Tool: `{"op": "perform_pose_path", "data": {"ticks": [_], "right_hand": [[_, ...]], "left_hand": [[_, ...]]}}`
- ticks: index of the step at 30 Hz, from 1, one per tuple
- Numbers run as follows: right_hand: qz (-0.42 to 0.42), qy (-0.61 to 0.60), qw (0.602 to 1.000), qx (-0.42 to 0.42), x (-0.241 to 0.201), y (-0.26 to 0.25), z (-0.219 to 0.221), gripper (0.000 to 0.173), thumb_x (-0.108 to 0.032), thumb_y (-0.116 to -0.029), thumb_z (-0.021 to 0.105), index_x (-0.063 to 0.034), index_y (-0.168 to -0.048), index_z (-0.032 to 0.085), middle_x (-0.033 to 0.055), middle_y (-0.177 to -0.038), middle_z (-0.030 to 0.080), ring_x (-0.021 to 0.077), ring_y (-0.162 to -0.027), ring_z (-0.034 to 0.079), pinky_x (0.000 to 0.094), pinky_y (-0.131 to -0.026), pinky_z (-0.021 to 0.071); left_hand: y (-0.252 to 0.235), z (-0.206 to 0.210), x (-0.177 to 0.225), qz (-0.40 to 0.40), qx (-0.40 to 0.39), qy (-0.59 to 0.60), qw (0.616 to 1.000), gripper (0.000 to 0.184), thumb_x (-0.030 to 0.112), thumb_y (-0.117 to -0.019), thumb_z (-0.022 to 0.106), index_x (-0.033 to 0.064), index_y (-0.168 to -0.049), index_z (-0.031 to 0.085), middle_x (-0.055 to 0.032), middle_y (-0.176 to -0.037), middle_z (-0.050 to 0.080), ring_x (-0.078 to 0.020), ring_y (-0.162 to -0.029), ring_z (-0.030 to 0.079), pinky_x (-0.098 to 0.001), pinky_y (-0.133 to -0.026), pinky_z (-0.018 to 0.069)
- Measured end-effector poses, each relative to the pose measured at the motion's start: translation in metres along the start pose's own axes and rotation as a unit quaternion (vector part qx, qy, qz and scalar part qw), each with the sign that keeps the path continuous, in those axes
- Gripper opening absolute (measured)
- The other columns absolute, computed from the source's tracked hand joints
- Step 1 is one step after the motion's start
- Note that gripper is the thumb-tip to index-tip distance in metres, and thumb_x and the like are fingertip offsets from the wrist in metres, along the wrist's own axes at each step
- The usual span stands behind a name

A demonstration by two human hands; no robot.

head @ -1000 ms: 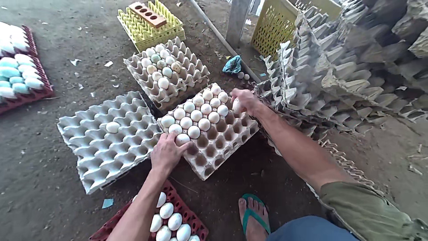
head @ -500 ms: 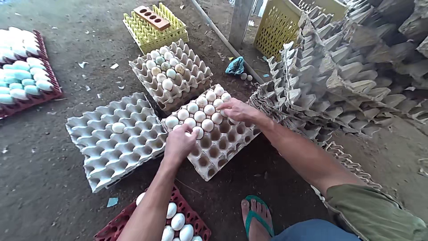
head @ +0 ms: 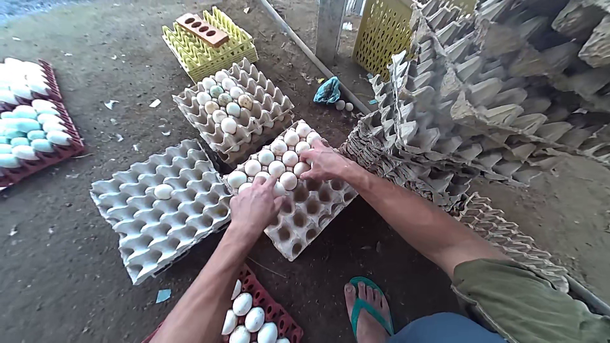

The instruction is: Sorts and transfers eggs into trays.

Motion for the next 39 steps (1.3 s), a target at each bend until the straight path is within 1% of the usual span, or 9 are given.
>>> {"op": "perform_pose_path", "data": {"ticks": [7,13,19,21,24,26,29,34,39], "right_hand": [[-0.007,-0.069,0.994,0.08,0.007,0.006,0.014,0.05,-0.051,-0.0796,0.082,-0.0183,-0.116,0.072,0.0227,-0.139,0.049,0.0369,-0.11,0.063,0.0566,-0.086,0.0554],[-0.018,-0.215,0.966,0.141,0.021,0.031,-0.013,0.051,-0.038,-0.0846,0.082,-0.0092,-0.125,0.071,0.0202,-0.127,0.062,0.0326,-0.117,0.06,0.0538,-0.098,0.0502],[-0.04,-0.507,0.858,0.077,0.014,0.065,-0.026,0.035,-0.035,-0.0957,0.062,-0.0183,-0.127,0.063,-0.0014,-0.098,0.071,0.0113,-0.073,0.069,0.0321,-0.061,0.0617],[-0.058,-0.534,0.841,0.064,0.01,0.075,-0.034,0.032,-0.037,-0.0977,0.059,-0.0221,-0.126,0.063,-0.002,-0.098,0.07,0.0114,-0.069,0.068,0.0293,-0.057,0.0598],[-0.127,-0.547,0.826,0.046,0.006,0.08,-0.044,0.034,-0.045,-0.0972,0.061,-0.0258,-0.125,0.064,-0.0019,-0.098,0.069,0.0112,-0.072,0.068,0.0277,-0.058,0.0598],[-0.178,-0.55,0.815,0.04,0.002,0.082,-0.05,0.039,-0.051,-0.0963,0.062,-0.0257,-0.126,0.063,-0.0009,-0.099,0.07,0.012,-0.074,0.069,0.0273,-0.058,0.0601],[-0.196,-0.571,0.796,0.031,-0.006,0.093,-0.057,0.048,-0.055,-0.091,0.068,-0.024,-0.126,0.061,0.0007,-0.102,0.069,0.0123,-0.078,0.07,0.0259,-0.061,0.0607],[-0.172,-0.571,0.802,-0.036,-0.028,0.106,-0.051,0.053,-0.059,-0.0842,0.075,-0.0269,-0.125,0.064,-0.0004,-0.1,0.071,0.0116,-0.076,0.071,0.025,-0.059,0.0608],[-0.109,-0.446,0.881,-0.116,-0.092,0.106,-0.034,0.05,-0.054,-0.0804,0.076,-0.0261,-0.122,0.068,0.0008,-0.091,0.073,0.0139,-0.066,0.069,0.0299,-0.054,0.06]], "left_hand": [[-0.023,-0.027,0.014,0.074,0.035,-0.083,0.993,0.05,0.023,-0.0998,0.057,0.0475,-0.143,0.055,-0.0184,-0.141,0.051,-0.0382,-0.093,0.067,-0.0593,-0.07,0.0544],[-0.04,-0.018,0.027,0.139,0.027,-0.15,0.978,0.048,0.004,-0.0884,0.07,0.0256,-0.131,0.067,-0.0224,-0.15,0.045,-0.0477,-0.111,0.06,-0.064,-0.078,0.0517],[-0.046,-0.002,0.037,0.184,0.07,-0.141,0.97,0.027,0.001,-0.0964,0.057,0.011,-0.116,0.072,-0.0143,-0.155,0.044,-0.0407,-0.116,0.06,-0.0616,-0.089,0.0478],[-0.047,-0.006,0.04,0.175,0.055,-0.135,0.974,0.029,0.001,-0.0972,0.056,0.0103,-0.121,0.069,-0.014,-0.156,0.042,-0.0393,-0.114,0.06,-0.0604,-0.092,0.046],[-0.048,-0.009,0.043,0.151,0.072,-0.081,0.983,0.042,0.009,-0.1004,0.054,0.0057,-0.142,0.053,-0.024,-0.129,0.062,-0.0419,-0.108,0.064,-0.0592,-0.094,0.0453],[-0.045,-0.015,0.038,0.165,0.085,-0.074,0.98,0.04,0.011,-0.103,0.05,0.0042,-0.142,0.052,-0.0222,-0.135,0.059,-0.0395,-0.107,0.065,-0.0563,-0.093,0.0457],[-0.026,-0.03,0.016,0.2,0.141,-0.091,0.965,0.028,0.003,-0.0982,0.052,0.0073,-0.118,0.071,-0.0166,-0.151,0.048,-0.0362,-0.104,0.065,-0.0527,-0.079,0.0511],[0.085,-0.039,-0.07,0.128,0.118,-0.049,0.984,0.037,0.024,-0.0806,0.081,0.0163,-0.116,0.072,-0.0235,-0.147,0.047,-0.0419,-0.101,0.065,-0.0555,-0.068,0.0524],[0.173,0.034,-0.177,0.014,-0.011,-0.074,0.997,0.044,0.036,-0.0746,0.089,0.0184,-0.112,0.073,-0.0224,-0.144,0.048,-0.041,-0.096,0.065,-0.0566,-0.067,0.0542]]}}
Point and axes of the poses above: each hand's wrist, its own y-axis away from the middle knuckle, its own z-axis out of the palm, x = y × z, the point moved 1 cm from there along -y, towards the middle knuckle
